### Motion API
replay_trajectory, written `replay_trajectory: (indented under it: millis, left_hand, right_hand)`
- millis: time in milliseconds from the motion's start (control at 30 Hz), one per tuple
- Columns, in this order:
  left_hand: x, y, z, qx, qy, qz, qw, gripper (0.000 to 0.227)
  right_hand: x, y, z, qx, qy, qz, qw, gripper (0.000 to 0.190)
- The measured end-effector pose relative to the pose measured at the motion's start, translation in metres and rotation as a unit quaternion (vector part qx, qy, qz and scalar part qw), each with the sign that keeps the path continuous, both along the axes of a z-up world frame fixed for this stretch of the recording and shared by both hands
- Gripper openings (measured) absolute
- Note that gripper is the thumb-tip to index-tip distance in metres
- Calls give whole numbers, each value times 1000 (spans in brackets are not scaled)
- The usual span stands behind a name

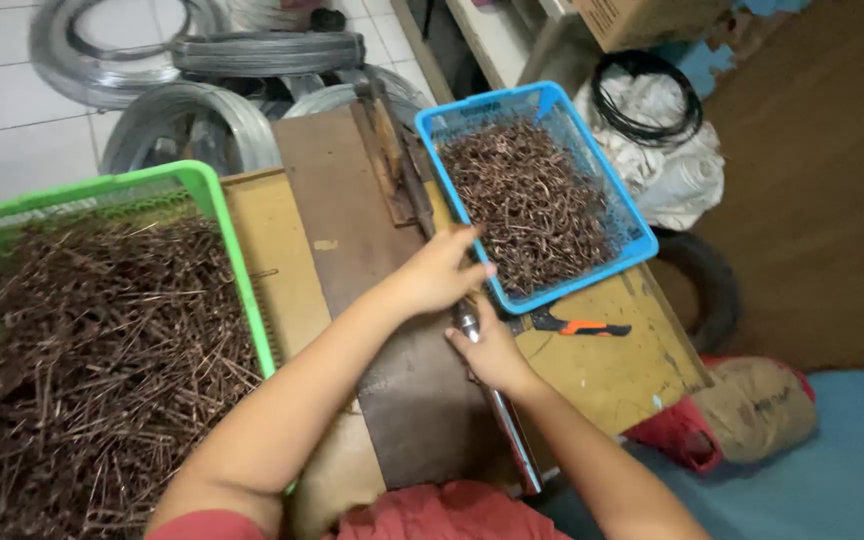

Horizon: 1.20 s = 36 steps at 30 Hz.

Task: The person repeatedly picks straight wire pieces from a green basket, places each into a manual bending jig, and pulls a long metal lever to bend the wire. The bent pieces are then dropped into a blue basket. The process is repeated continuously throughout the clip.

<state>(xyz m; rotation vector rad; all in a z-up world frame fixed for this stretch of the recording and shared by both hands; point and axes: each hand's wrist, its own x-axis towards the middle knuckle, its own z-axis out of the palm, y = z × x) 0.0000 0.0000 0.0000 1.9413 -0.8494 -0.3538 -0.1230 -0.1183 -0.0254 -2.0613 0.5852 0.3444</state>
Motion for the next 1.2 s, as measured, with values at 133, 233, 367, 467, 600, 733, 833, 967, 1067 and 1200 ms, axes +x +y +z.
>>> replay_trajectory:
  millis: [133,233,367,467,600,733,833,967,1067,1200]
  left_hand:
    - [-30,66,47,139,38,-47,989,75]
    - [-45,133,69,217,44,-18,975,77]
    - [-25,231,27,345,-2,178,921,73]
    - [-9,294,-8,349,-77,366,860,63]
    - [-20,315,12,350,36,364,862,46]
    - [-29,303,42,403,100,293,861,56]
    - [-38,303,55,396,160,258,866,76]
    - [-54,300,58,361,59,285,886,59]
    - [-47,298,34,360,54,268,892,30]
    - [-43,308,29,307,50,277,909,16]
  right_hand:
    - [-17,18,35,-46,-15,38,998,88]
    - [-13,14,30,-154,-30,104,982,100]
    - [-9,27,36,-289,-18,183,939,94]
    - [2,21,19,-329,1,179,927,97]
    - [5,6,-5,-323,5,141,936,95]
    - [2,13,9,-288,9,110,951,94]
    - [0,18,14,-266,27,98,959,91]
    - [-2,15,5,-291,10,92,952,91]
    - [-2,14,4,-281,4,83,956,89]
    - [-4,22,16,-255,12,71,964,86]
